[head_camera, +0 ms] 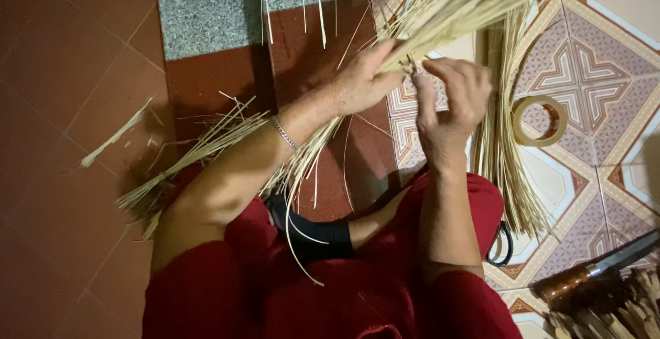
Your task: The person gathers and aligns thin straw strips, then ties them into bundles using a thin strip of material. The person repeatedly picks up straw, aligns it, and secures it into a bundle.
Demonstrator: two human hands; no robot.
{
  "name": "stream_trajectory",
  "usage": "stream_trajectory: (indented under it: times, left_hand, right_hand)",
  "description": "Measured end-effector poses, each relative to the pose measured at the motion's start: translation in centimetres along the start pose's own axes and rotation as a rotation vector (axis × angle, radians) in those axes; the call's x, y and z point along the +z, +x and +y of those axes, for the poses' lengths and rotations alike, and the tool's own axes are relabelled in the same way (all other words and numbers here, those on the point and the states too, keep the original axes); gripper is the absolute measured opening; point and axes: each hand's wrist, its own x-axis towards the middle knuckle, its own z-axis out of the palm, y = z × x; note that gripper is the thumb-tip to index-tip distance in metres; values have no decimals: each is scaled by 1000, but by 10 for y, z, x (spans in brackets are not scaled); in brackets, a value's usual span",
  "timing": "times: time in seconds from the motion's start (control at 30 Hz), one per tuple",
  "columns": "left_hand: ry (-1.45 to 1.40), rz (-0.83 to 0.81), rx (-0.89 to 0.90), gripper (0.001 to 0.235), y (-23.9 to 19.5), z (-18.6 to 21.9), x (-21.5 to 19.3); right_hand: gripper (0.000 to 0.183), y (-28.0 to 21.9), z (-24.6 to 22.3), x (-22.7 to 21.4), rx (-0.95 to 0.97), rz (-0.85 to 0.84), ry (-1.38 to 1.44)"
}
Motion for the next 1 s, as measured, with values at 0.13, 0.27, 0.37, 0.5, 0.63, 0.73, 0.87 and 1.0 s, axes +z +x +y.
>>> stream_trajectory:
  times: [0.13,0.27,0.37,0.5,0.63,0.73,0.87,1.0]
  left_hand:
    - [127,14,210,47,-8,8,4]
    - [183,-46,-261,63,-9,17,8]
    - [225,-60,-330,67,-8,10,14]
    - [122,166,255,55,2,-7,19]
    - [-42,49,-3,25,3,-9,11]
    - [-191,-61,-99,24,-1,2,9]
    - [-123,-135,-135,36,-5,18,10]
    - [-155,-110,-147,39,-7,21,13]
  right_hand:
    - [7,-9,6,6,39,-53,96]
    - [4,-22,15,6,108,32,358]
    - [9,-23,22,12,500,-67,1070]
    - [24,-28,28,5,842,-236,1572]
    - [22,-25,34,2,747,-169,1429]
    - [18,-22,37,-1,786,-79,1294]
    - [15,-22,39,1,797,43,1220]
    - [12,-23,42,1,606,-8,1190]
